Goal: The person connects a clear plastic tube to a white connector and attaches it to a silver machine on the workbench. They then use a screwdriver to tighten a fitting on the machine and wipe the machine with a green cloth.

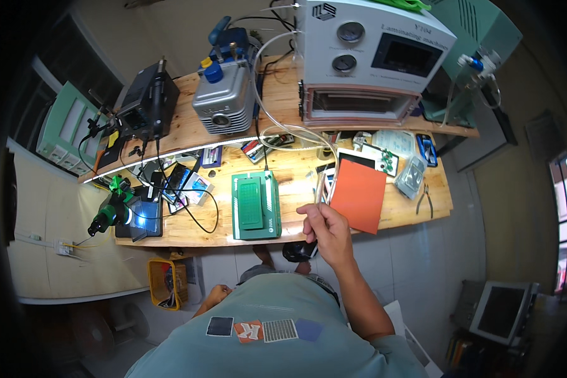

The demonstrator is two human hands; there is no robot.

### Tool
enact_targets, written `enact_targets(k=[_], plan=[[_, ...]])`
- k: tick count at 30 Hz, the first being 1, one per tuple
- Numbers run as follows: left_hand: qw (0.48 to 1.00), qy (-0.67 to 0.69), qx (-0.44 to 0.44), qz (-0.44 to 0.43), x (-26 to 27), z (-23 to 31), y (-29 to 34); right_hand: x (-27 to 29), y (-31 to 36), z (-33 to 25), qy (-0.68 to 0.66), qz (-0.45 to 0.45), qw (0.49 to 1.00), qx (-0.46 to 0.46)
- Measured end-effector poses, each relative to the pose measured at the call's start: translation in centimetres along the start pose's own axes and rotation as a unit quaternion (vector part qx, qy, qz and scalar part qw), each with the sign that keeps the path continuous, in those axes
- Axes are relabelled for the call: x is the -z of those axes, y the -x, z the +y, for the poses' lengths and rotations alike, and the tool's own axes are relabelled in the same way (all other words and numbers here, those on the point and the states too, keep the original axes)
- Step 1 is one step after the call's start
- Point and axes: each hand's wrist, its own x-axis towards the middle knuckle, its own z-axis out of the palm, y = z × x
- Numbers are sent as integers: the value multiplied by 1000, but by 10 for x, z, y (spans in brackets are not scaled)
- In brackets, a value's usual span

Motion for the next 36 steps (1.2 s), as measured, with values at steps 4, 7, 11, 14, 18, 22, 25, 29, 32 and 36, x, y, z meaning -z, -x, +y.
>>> enact_targets(k=[4, 7, 11, 14, 18, 22, 25, 29, 32, 36], plan=[[998, 52, 14, -22, -2, 6, 1, 1, 0, -8, -5, -4, 1000, 6], [998, 57, -9, -17, -1, 7, 0, 1, 0, -9, -7, -4, 1000, 17], [1000, 25, 15, -7, -2, 3, -2, -1, 5, -11, -12, -4, 1000, 19], [999, 17, 31, 6, -1, 1, -5, -2, 9, -10, -15, -9, 1000, 22], [999, 23, 41, -10, 5, 7, -10, -2, 11, -11, -24, -7, 1000, 18], [996, 47, -62, 32, 30, 80, -13, 7, 7, -12, -22, 25, 999, 41], [974, 60, -206, 77, 68, 180, -8, 24, -6, -43, 64, 66, 992, 90], [929, 38, -361, 68, 136, 339, 36, 45, -47, -127, 179, 99, 948, 243], [858, -58, -499, 110, 189, 444, 81, 32, -88, -198, 305, 114, 880, 345], [755, -63, -605, 244, 232, 561, 72, 33, -153, -238, 402, 153, 756, 493]])
